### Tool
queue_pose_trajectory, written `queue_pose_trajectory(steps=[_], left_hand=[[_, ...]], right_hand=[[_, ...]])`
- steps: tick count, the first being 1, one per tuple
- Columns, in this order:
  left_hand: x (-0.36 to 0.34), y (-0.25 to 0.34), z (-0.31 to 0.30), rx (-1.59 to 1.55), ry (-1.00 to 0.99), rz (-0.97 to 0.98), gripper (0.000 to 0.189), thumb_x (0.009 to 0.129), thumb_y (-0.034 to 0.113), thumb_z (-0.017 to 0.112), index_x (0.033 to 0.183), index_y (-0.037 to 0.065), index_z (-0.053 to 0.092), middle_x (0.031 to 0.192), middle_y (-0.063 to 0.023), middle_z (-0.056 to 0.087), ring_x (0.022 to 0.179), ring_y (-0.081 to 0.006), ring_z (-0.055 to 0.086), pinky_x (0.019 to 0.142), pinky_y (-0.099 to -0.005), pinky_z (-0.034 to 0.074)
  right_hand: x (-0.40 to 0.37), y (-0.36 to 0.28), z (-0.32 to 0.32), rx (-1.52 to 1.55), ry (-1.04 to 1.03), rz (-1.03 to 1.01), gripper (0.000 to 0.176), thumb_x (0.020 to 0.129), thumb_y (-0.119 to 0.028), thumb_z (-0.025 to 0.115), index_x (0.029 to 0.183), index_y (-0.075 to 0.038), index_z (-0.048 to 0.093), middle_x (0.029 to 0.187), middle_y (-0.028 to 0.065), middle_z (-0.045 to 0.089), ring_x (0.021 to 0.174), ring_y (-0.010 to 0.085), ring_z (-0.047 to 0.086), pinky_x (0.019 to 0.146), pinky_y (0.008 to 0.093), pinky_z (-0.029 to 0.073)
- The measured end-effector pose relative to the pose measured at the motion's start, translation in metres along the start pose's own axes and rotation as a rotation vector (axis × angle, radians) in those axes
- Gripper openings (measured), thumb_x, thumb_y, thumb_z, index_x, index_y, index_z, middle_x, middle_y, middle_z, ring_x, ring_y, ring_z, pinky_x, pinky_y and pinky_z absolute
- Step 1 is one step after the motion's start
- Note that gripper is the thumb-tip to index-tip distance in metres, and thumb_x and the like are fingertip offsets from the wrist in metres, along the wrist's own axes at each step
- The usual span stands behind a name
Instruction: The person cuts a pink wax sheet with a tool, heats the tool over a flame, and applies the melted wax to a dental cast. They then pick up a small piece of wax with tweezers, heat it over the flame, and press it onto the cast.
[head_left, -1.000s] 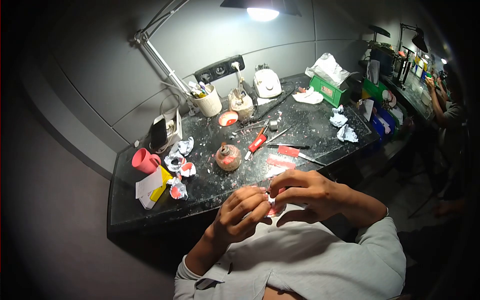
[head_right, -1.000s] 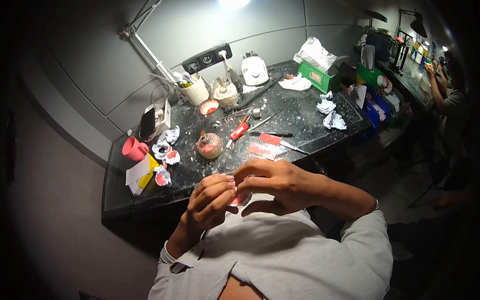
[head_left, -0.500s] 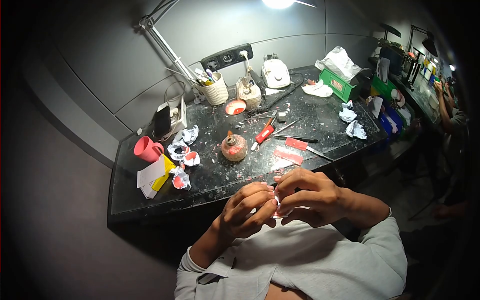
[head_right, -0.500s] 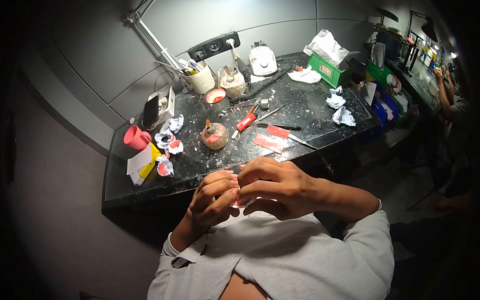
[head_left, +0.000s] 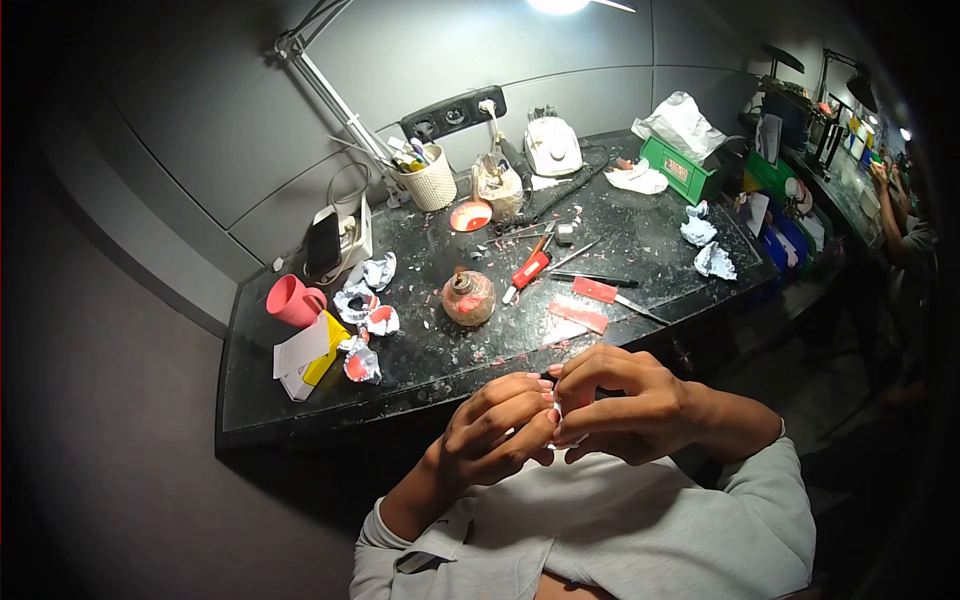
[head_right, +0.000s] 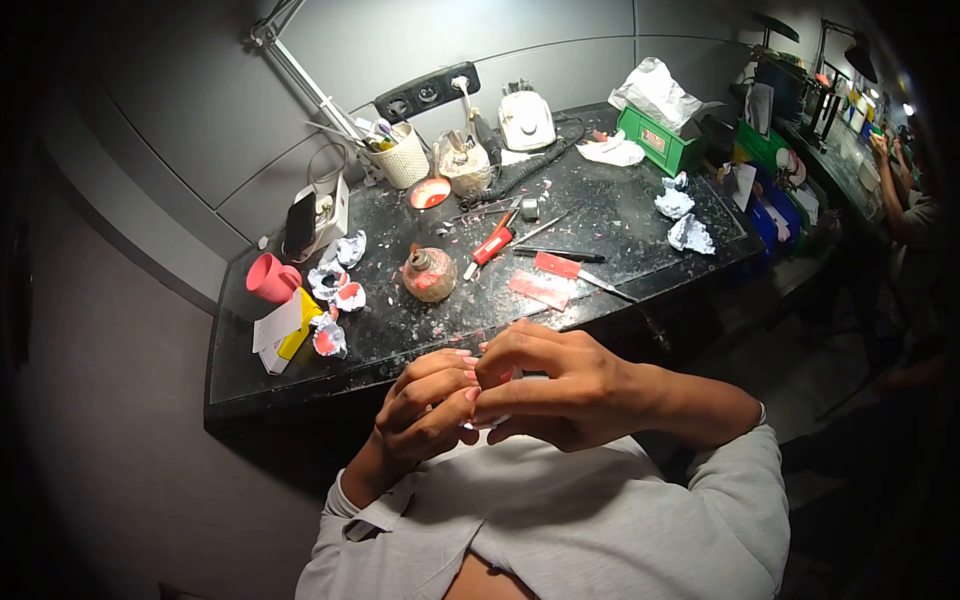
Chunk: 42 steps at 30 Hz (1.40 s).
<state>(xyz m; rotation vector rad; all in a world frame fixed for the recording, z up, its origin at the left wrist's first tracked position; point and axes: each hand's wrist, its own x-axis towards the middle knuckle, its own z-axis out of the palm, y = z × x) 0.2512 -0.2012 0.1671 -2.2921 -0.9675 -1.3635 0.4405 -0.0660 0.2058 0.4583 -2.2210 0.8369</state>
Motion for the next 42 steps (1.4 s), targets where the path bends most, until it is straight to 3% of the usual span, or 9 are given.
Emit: queue_pose_trajectory(steps=[11,14,25,28,31,33,35,36,42], left_hand=[[-0.006,0.004,0.001,-0.08,-0.017,-0.05,0.042,0.083,0.017,0.081,0.116,-0.003,0.063,0.113,-0.0173,0.064,0.107,-0.0322,0.066,0.093,-0.0492,0.061],[-0.007,0.005,0.0,-0.086,-0.019,-0.054,0.043,0.081,0.014,0.082,0.116,-0.003,0.063,0.115,-0.0175,0.063,0.108,-0.0325,0.065,0.093,-0.0495,0.061],[-0.01,0.004,-0.003,0.164,-0.073,-0.029,0.037,0.083,0.005,0.079,0.115,-0.002,0.064,0.113,-0.0158,0.061,0.109,-0.0323,0.065,0.093,-0.0472,0.062],[-0.016,-0.002,-0.002,0.315,0.002,-0.02,0.034,0.085,0.006,0.078,0.115,-0.001,0.065,0.113,-0.0146,0.06,0.111,-0.0307,0.064,0.095,-0.0467,0.062],[-0.019,-0.004,-0.001,0.383,-0.018,0.006,0.032,0.087,0.009,0.079,0.115,0.0,0.066,0.114,-0.0133,0.06,0.113,-0.0294,0.064,0.096,-0.046,0.062],[-0.017,-0.003,-0.001,0.385,-0.043,0.0,0.033,0.087,0.008,0.078,0.117,0.001,0.067,0.115,-0.0132,0.061,0.114,-0.029,0.063,0.098,-0.0465,0.062],[-0.018,-0.005,0.001,0.391,-0.072,0.048,0.03,0.088,0.005,0.076,0.117,0.0,0.067,0.117,-0.0145,0.062,0.116,-0.0302,0.063,0.099,-0.0476,0.061],[-0.018,-0.004,0.0,0.377,-0.082,0.038,0.034,0.089,0.002,0.073,0.122,0.0,0.065,0.121,-0.0162,0.063,0.119,-0.031,0.062,0.1,-0.0487,0.061],[-0.017,-0.013,0.011,0.242,0.067,-0.045,0.066,0.084,0.008,0.08,0.141,-0.002,0.049,0.131,-0.0217,0.058,0.123,-0.0415,0.06,0.103,-0.0529,0.055]], right_hand=[[-0.002,0.005,-0.001,0.009,-0.045,-0.04,0.034,0.075,-0.016,0.089,0.103,-0.006,0.072,0.105,0.0093,0.066,0.094,0.0264,0.07,0.094,0.045,0.06],[-0.002,0.004,-0.001,0.012,-0.048,-0.064,0.035,0.08,-0.014,0.083,0.11,-0.006,0.068,0.107,0.0105,0.064,0.097,0.0275,0.067,0.081,0.0406,0.057],[-0.006,0.009,0.003,-0.215,-0.081,-0.057,0.039,0.083,-0.016,0.081,0.115,-0.002,0.062,0.121,0.0168,0.06,0.102,0.0312,0.067,0.081,0.0383,0.059],[-0.002,0.005,-0.003,-0.017,-0.132,0.089,0.058,0.085,-0.01,0.079,0.135,-0.001,0.051,0.144,0.0253,0.048,0.117,0.0356,0.065,0.091,0.04,0.06],[-0.001,0.003,-0.002,0.369,0.025,0.322,0.062,0.088,-0.005,0.073,0.144,0.001,0.046,0.145,0.0264,0.048,0.123,0.0329,0.063,0.098,0.0395,0.058],[-0.003,0.005,0.002,0.387,0.091,0.394,0.063,0.091,-0.002,0.068,0.147,0.004,0.041,0.134,0.0254,0.058,0.116,0.0276,0.068,0.097,0.0362,0.058],[-0.002,0.005,0.002,0.47,-0.002,0.693,0.061,0.095,-0.003,0.068,0.147,0.008,0.04,0.12,0.0185,0.067,0.11,0.0199,0.069,0.096,0.0329,0.058],[-0.007,0.01,0.008,0.507,0.049,0.657,0.05,0.096,0.004,0.062,0.143,0.008,0.045,0.106,0.0117,0.071,0.1,0.0142,0.07,0.089,0.028,0.059],[-0.005,0.01,0.008,0.442,0.112,0.641,0.037,0.096,0.004,0.063,0.132,0.008,0.056,0.098,0.0088,0.071,0.092,0.0109,0.071,0.081,0.0249,0.059]])
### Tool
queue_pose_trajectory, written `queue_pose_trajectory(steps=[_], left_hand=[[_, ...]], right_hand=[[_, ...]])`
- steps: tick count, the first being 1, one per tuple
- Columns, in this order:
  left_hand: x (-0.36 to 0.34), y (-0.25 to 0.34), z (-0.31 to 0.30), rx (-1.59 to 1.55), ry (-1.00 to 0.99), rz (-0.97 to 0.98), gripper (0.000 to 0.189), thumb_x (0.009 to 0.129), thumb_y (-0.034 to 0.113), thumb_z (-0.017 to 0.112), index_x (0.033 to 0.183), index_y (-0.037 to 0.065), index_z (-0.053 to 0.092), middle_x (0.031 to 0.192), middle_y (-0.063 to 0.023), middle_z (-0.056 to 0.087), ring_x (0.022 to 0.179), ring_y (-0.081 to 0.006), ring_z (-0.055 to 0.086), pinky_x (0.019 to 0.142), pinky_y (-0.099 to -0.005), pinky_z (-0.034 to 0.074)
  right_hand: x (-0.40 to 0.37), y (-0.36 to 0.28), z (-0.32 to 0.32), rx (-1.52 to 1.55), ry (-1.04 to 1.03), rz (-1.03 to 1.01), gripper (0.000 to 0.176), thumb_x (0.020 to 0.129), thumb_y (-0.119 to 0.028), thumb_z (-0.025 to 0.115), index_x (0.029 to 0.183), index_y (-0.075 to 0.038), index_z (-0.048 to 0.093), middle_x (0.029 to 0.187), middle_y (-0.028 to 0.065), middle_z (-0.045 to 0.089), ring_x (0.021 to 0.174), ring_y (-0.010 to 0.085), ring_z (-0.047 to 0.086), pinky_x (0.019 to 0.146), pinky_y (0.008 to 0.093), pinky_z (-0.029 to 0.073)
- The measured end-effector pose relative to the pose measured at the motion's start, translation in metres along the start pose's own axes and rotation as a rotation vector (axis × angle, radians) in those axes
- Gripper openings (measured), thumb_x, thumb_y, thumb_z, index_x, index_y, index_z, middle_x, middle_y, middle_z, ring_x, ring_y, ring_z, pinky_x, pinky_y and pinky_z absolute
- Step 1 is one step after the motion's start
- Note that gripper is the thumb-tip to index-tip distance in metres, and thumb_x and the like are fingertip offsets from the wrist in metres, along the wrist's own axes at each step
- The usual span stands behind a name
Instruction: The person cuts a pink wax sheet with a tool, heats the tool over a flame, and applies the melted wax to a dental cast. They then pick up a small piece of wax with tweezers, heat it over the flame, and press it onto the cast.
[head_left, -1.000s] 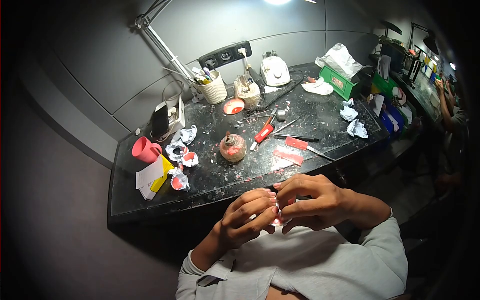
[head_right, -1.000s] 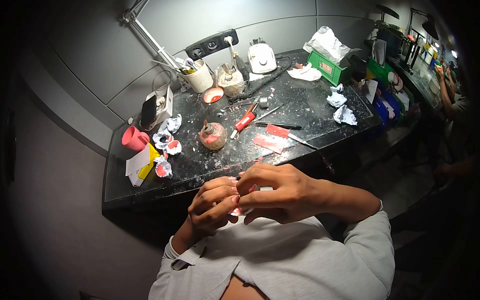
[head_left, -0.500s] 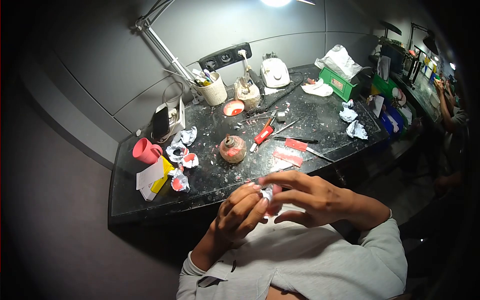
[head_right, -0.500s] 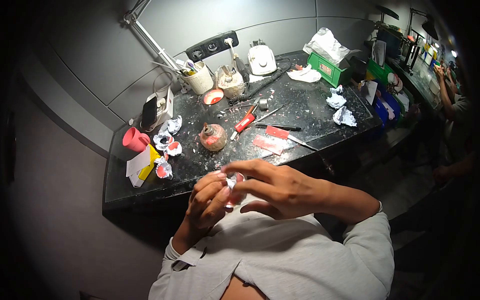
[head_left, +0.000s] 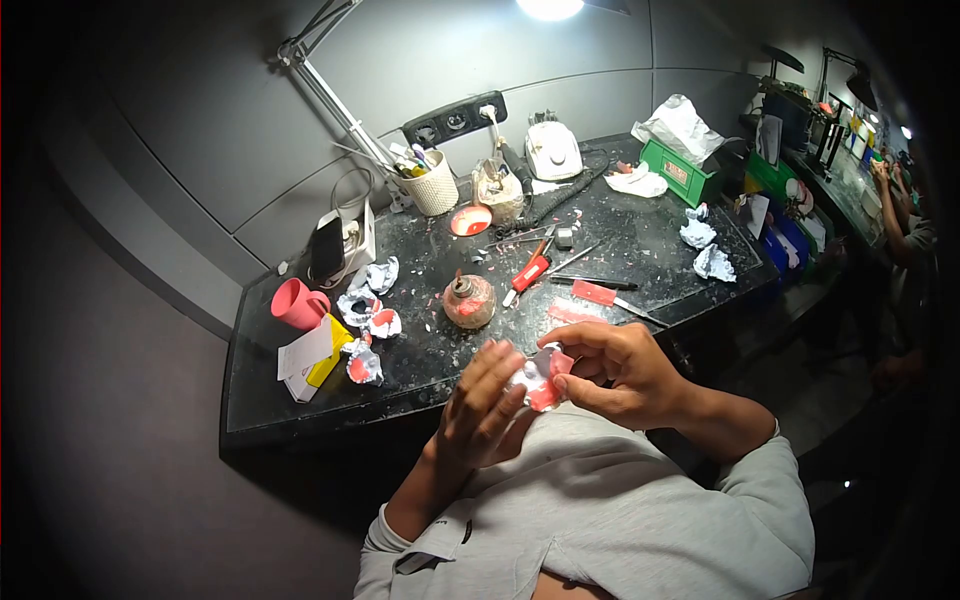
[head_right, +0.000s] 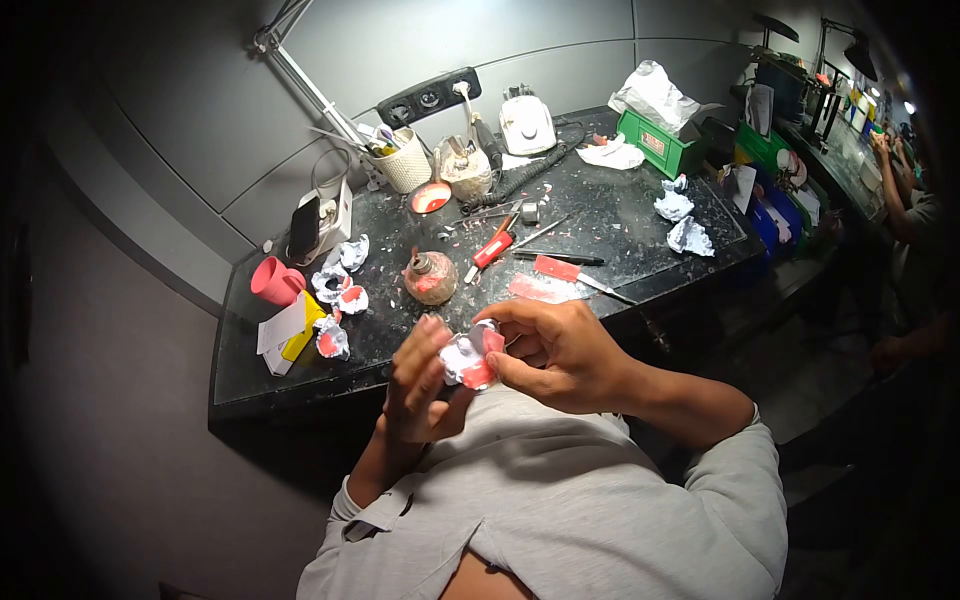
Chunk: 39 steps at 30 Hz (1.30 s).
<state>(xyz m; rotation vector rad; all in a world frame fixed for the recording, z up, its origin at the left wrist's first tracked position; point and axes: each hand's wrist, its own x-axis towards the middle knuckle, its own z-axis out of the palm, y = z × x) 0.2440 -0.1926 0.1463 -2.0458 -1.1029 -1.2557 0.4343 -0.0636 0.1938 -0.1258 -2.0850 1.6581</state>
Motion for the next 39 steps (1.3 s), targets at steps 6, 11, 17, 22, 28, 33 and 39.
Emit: queue_pose_trajectory(steps=[6,11,17,22,28,33,39], left_hand=[[0.006,0.02,-0.004,-0.488,0.025,-0.633,0.066,0.09,0.012,0.072,0.146,-0.004,0.042,0.131,-0.0261,0.059,0.111,-0.0276,0.068,0.092,-0.0362,0.056],[0.016,0.023,-0.007,-0.725,-0.11,-0.931,0.049,0.096,0.006,0.066,0.14,-0.007,0.05,0.108,-0.0141,0.069,0.098,-0.0145,0.068,0.084,-0.0281,0.057],[0.001,0.013,-0.002,-1.015,-0.156,-1.108,0.028,0.096,0.003,0.066,0.123,-0.005,0.06,0.095,-0.0107,0.069,0.073,-0.0114,0.067,0.058,-0.0258,0.056],[-0.014,0.003,0.008,-1.224,-0.082,-1.271,0.017,0.097,0.005,0.064,0.112,-0.002,0.061,0.091,-0.0112,0.068,0.07,-0.0158,0.069,0.056,-0.0287,0.057],[-0.031,-0.014,0.014,-1.482,0.052,-1.444,0.018,0.098,0.008,0.063,0.112,-0.001,0.057,0.092,-0.0166,0.069,0.073,-0.0265,0.072,0.055,-0.0337,0.06],[-0.025,-0.015,0.014,-1.428,0.038,-1.477,0.019,0.097,0.003,0.061,0.113,-0.004,0.054,0.096,-0.0221,0.07,0.076,-0.0307,0.074,0.057,-0.0344,0.061],[-0.032,-0.028,0.035,-1.506,0.015,-1.382,0.031,0.096,0.005,0.063,0.124,-0.001,0.051,0.096,-0.0265,0.069,0.071,-0.0367,0.073,0.051,-0.0383,0.06]], right_hand=[[0.0,-0.004,-0.003,-0.094,-0.014,-0.031,0.035,0.093,-0.002,0.067,0.125,0.008,0.059,0.098,0.0143,0.075,0.095,0.0176,0.076,0.084,0.0302,0.062],[0.002,-0.008,-0.002,-0.201,-0.068,-0.049,0.034,0.093,-0.001,0.066,0.126,0.005,0.06,0.102,0.0164,0.075,0.097,0.0219,0.076,0.084,0.0323,0.063],[0.003,0.002,-0.001,-0.357,-0.045,-0.09,0.034,0.093,-0.006,0.073,0.124,0.003,0.062,0.101,0.0175,0.074,0.092,0.0248,0.077,0.08,0.0326,0.064],[0.001,0.011,-0.019,-0.549,-0.009,-0.043,0.033,0.088,-0.014,0.08,0.113,0.001,0.065,0.096,0.0179,0.072,0.081,0.0295,0.075,0.068,0.0354,0.061],[-0.01,0.024,-0.075,-0.957,0.114,0.066,0.03,0.085,-0.021,0.081,0.104,-0.003,0.068,0.096,0.016,0.071,0.089,0.0369,0.069,0.075,0.0447,0.055],[-0.017,0.064,-0.107,-1.193,0.139,0.2,0.025,0.08,-0.015,0.081,0.1,-0.006,0.068,0.095,0.0161,0.069,0.093,0.0374,0.067,0.078,0.047,0.054],[-0.005,0.076,-0.107,-1.205,0.117,0.402,0.013,0.075,-0.004,0.07,0.088,-0.003,0.07,0.093,0.0221,0.071,0.095,0.0437,0.069,0.08,0.0517,0.055]])
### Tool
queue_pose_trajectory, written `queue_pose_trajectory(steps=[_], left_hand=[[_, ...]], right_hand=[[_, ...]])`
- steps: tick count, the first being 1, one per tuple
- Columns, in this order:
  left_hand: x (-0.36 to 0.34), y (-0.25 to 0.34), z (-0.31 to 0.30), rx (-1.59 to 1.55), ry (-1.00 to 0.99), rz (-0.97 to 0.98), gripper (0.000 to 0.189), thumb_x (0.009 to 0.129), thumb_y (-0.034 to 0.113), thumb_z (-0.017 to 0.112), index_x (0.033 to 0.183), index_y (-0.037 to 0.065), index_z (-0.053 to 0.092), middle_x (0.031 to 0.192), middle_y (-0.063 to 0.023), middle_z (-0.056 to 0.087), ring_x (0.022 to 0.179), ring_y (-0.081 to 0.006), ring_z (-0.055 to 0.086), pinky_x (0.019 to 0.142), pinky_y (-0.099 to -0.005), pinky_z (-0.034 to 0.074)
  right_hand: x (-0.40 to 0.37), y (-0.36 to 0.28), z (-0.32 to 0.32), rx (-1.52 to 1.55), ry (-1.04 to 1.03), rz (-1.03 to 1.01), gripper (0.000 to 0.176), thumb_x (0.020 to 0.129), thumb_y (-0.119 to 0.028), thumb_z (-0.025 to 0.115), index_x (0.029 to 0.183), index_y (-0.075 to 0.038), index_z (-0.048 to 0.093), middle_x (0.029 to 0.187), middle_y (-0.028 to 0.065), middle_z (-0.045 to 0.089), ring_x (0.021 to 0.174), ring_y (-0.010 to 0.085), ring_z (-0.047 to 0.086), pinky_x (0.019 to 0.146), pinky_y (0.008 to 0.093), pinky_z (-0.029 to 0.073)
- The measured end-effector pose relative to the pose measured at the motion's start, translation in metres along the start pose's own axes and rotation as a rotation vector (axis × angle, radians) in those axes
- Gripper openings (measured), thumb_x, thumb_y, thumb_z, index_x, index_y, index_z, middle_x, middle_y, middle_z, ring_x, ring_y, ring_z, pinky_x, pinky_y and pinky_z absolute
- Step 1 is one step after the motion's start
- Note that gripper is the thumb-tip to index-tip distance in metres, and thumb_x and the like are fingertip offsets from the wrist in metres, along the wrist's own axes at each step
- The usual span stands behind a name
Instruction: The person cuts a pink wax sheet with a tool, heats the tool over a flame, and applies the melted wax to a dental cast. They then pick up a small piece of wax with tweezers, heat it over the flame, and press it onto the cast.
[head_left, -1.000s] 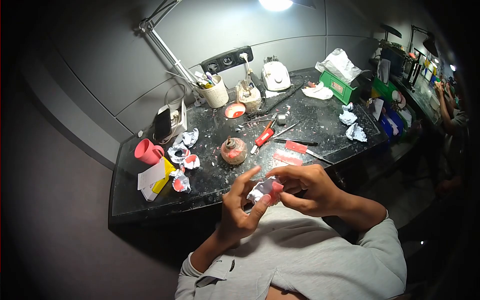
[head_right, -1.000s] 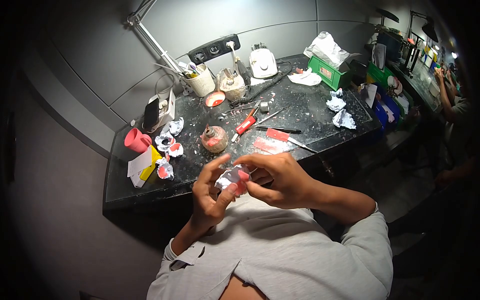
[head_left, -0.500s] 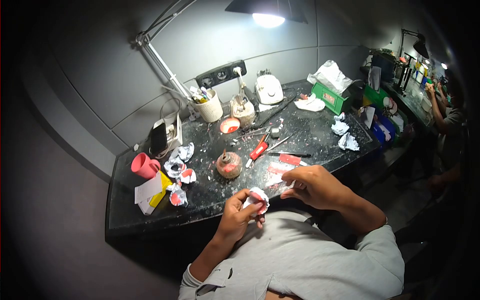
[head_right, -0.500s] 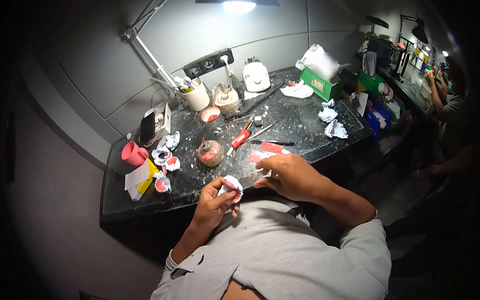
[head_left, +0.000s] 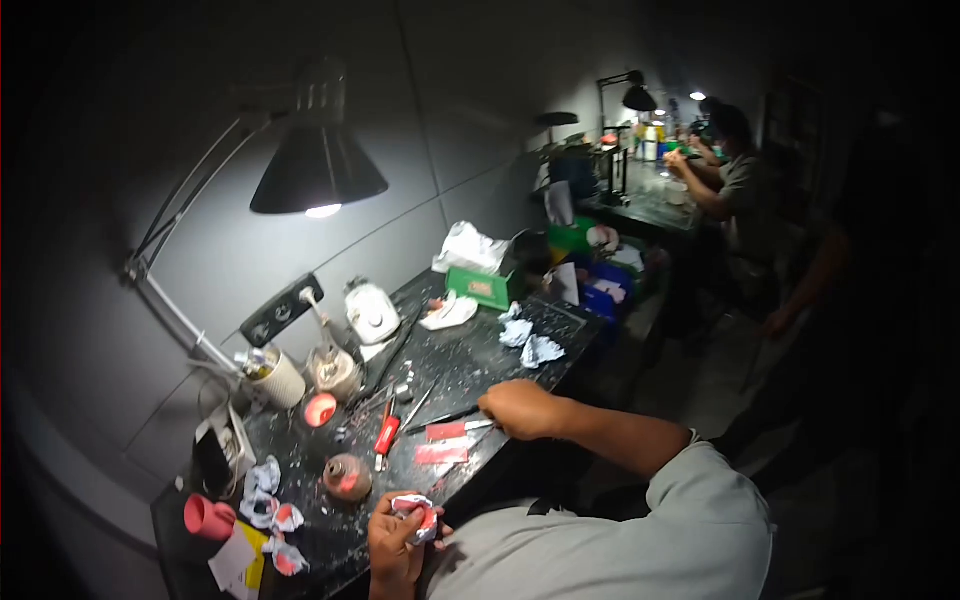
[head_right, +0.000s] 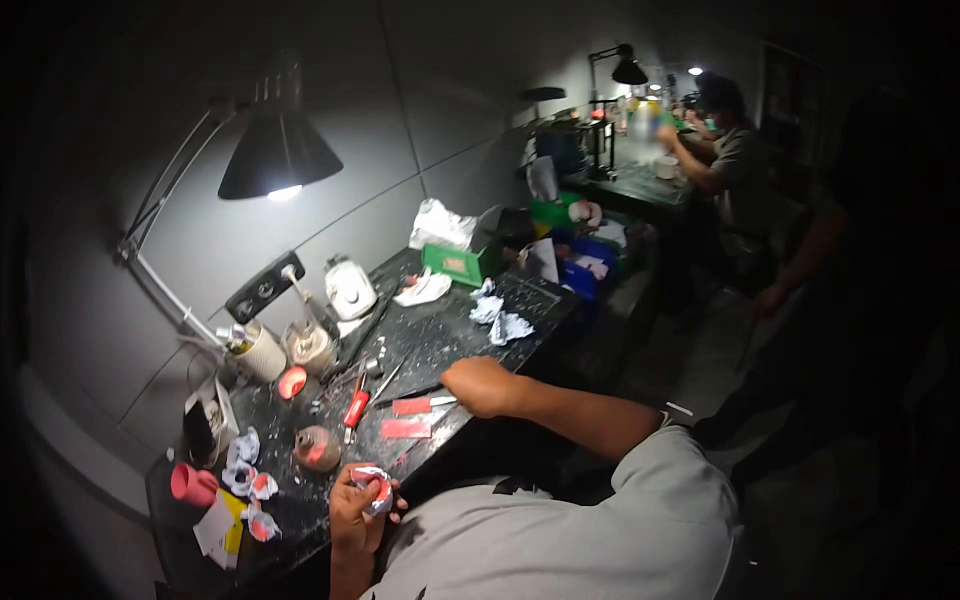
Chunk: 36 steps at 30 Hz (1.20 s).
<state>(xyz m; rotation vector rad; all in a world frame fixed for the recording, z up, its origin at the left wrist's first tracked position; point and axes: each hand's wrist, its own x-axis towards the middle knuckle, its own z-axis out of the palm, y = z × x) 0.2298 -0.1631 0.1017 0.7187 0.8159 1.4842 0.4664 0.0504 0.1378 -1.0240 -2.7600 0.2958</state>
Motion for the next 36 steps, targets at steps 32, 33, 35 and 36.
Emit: queue_pose_trajectory(steps=[32,33,35,36], left_hand=[[0.014,0.006,-0.012,0.054,0.028,0.043,0.031,0.096,0.002,0.061,0.125,-0.008,0.056,0.114,-0.0286,0.068,0.076,-0.0405,0.075,0.055,-0.0414,0.063],[0.012,0.008,-0.011,0.057,-0.009,0.052,0.031,0.097,0.002,0.06,0.125,-0.009,0.055,0.115,-0.0291,0.068,0.078,-0.0396,0.075,0.056,-0.0403,0.064],[0.009,0.018,-0.004,0.008,-0.079,0.006,0.033,0.097,0.002,0.06,0.128,-0.009,0.055,0.124,-0.0326,0.065,0.084,-0.04,0.076,0.06,-0.038,0.065],[0.007,0.023,-0.001,-0.025,-0.091,-0.045,0.035,0.098,0.003,0.06,0.131,-0.009,0.055,0.125,-0.0332,0.064,0.086,-0.0411,0.075,0.061,-0.0386,0.066]], right_hand=[[-0.029,-0.039,-0.082,1.232,0.272,-0.388,0.008,0.098,-0.001,0.067,0.102,0.003,0.061,0.096,0.0099,0.066,0.089,0.0186,0.071,0.081,0.0363,0.06],[-0.026,-0.049,-0.08,1.264,0.28,-0.436,0.009,0.097,0.0,0.068,0.1,0.004,0.061,0.095,0.0117,0.066,0.087,0.0202,0.072,0.079,0.0376,0.061],[-0.022,-0.061,-0.073,1.261,0.271,-0.475,0.011,0.096,-0.001,0.069,0.097,0.005,0.06,0.092,0.0149,0.068,0.081,0.0226,0.073,0.074,0.0388,0.062],[-0.022,-0.065,-0.068,1.223,0.254,-0.463,0.013,0.095,-0.002,0.071,0.095,0.005,0.06,0.09,0.0163,0.069,0.077,0.0234,0.073,0.071,0.0387,0.063]])
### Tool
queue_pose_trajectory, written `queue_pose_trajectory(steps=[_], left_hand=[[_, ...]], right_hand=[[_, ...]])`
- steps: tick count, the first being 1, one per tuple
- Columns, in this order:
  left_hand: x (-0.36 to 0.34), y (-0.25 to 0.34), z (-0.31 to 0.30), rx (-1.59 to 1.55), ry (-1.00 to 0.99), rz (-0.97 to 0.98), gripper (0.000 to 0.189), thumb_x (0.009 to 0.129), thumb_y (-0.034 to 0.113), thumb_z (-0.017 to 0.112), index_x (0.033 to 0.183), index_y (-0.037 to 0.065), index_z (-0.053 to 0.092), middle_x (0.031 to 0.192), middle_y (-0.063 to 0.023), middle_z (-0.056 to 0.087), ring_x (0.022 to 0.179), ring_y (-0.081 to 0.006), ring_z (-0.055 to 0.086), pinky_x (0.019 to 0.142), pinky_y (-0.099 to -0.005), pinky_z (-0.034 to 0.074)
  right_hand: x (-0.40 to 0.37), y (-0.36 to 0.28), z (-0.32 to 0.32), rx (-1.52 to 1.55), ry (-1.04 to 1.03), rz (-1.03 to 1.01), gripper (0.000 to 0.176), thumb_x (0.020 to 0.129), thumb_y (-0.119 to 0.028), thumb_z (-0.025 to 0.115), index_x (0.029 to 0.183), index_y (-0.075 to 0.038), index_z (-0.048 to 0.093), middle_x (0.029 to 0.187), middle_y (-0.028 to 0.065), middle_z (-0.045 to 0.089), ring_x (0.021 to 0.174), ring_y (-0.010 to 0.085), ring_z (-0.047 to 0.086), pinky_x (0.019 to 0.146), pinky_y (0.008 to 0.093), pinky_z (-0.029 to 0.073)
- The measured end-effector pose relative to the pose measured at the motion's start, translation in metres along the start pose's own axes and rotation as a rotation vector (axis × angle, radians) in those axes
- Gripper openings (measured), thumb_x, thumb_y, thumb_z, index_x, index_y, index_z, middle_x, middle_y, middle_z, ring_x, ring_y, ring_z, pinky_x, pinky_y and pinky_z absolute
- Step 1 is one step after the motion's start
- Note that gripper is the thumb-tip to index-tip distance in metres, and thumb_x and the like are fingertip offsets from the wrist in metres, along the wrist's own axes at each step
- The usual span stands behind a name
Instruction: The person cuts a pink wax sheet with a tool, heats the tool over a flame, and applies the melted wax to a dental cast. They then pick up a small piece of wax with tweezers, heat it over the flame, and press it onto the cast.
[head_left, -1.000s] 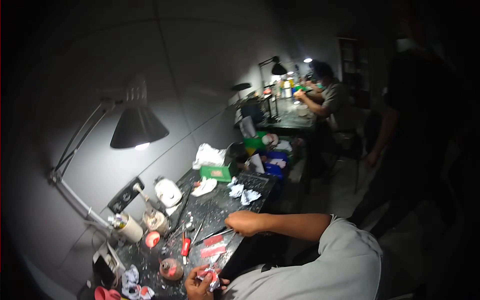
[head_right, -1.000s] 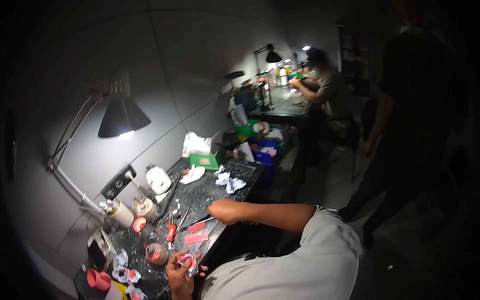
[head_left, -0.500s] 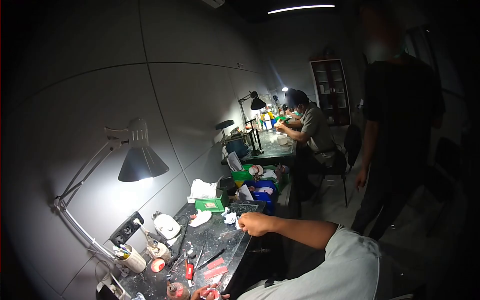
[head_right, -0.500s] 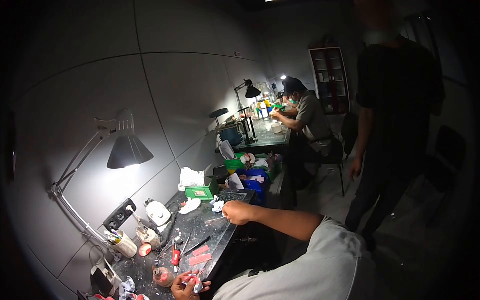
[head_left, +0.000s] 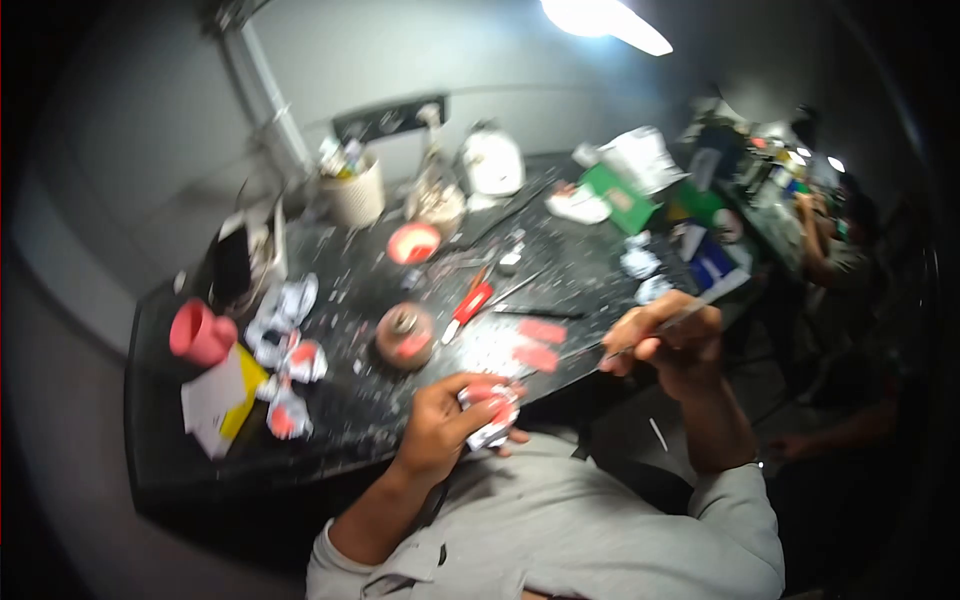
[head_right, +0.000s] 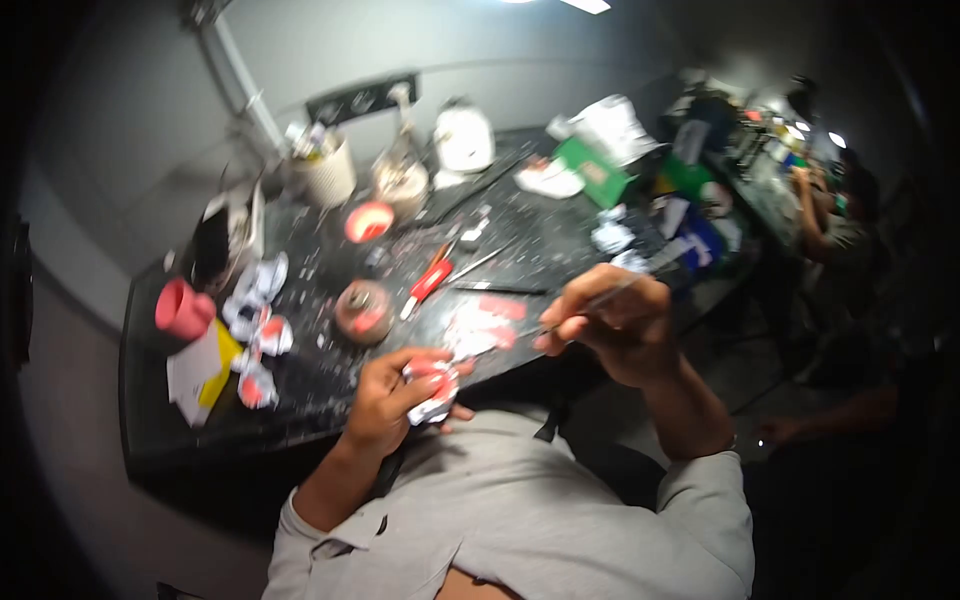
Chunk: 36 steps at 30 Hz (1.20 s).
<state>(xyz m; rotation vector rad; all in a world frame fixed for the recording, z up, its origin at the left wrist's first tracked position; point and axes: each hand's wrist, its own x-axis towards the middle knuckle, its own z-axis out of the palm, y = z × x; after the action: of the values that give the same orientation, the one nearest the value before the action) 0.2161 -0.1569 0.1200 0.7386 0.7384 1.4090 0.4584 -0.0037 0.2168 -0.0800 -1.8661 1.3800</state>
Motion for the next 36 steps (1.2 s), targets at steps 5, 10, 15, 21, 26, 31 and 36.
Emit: queue_pose_trajectory(steps=[5,10,15,21,26,31,36], left_hand=[[-0.006,0.019,0.019,-0.065,0.033,-0.11,0.038,0.098,0.003,0.06,0.133,-0.007,0.054,0.124,-0.031,0.066,0.085,-0.0369,0.076,0.061,-0.0355,0.066],[-0.004,0.031,0.021,-0.043,0.005,-0.126,0.039,0.097,0.005,0.059,0.135,-0.004,0.054,0.121,-0.0303,0.067,0.082,-0.029,0.077,0.055,-0.0275,0.061],[0.0,0.018,0.017,-0.035,0.117,-0.07,0.036,0.093,0.001,0.059,0.128,-0.007,0.057,0.115,-0.0298,0.07,0.094,-0.0278,0.075,0.074,-0.0292,0.06],[-0.002,0.025,0.018,-0.092,0.093,-0.098,0.04,0.092,-0.001,0.056,0.13,-0.01,0.056,0.112,-0.0283,0.07,0.1,-0.0238,0.073,0.09,-0.0315,0.057],[0.001,0.032,0.02,-0.148,0.066,-0.126,0.048,0.091,0.003,0.057,0.135,-0.015,0.052,0.11,-0.0279,0.071,0.102,-0.0256,0.072,0.094,-0.0328,0.055],[0.002,0.036,0.018,-0.015,0.048,-0.175,0.05,0.09,0.004,0.06,0.135,-0.015,0.054,0.102,-0.0215,0.073,0.092,-0.0188,0.071,0.089,-0.0275,0.053],[0.007,0.026,0.024,0.178,0.178,-0.131,0.049,0.085,0.002,0.059,0.13,-0.016,0.059,0.1,-0.0216,0.074,0.086,-0.0164,0.07,0.079,-0.024,0.053]], right_hand=[[0.011,0.011,0.027,-0.176,-0.083,0.001,0.029,0.094,-0.016,0.076,0.097,0.006,0.059,0.081,0.02,0.07,0.077,0.0292,0.075,0.076,0.0416,0.061],[0.02,0.025,0.026,-0.27,-0.236,-0.051,0.013,0.091,-0.005,0.074,0.098,0.002,0.067,0.09,0.0149,0.075,0.084,0.0229,0.077,0.077,0.0313,0.059],[0.02,0.036,0.031,-0.339,-0.198,-0.131,0.026,0.08,0.001,0.08,0.105,0.0,0.072,0.094,0.0135,0.077,0.084,0.0268,0.077,0.074,0.0343,0.061],[0.021,0.045,0.024,-0.367,-0.244,-0.293,0.018,0.084,-0.008,0.08,0.098,0.001,0.073,0.098,0.0195,0.076,0.086,0.0302,0.078,0.076,0.0367,0.062],[0.01,0.052,0.021,-0.318,-0.21,-0.279,0.021,0.088,-0.017,0.079,0.097,0.001,0.073,0.099,0.0187,0.077,0.088,0.0288,0.078,0.074,0.0353,0.063],[0.006,0.053,0.021,-0.316,-0.195,-0.24,0.015,0.088,-0.011,0.078,0.095,0.0,0.072,0.099,0.0176,0.077,0.09,0.0288,0.078,0.075,0.0347,0.063],[0.006,0.061,0.02,-0.304,-0.267,-0.338,0.016,0.083,0.001,0.077,0.098,0.002,0.073,0.1,0.0179,0.076,0.093,0.0301,0.077,0.078,0.0366,0.064]])
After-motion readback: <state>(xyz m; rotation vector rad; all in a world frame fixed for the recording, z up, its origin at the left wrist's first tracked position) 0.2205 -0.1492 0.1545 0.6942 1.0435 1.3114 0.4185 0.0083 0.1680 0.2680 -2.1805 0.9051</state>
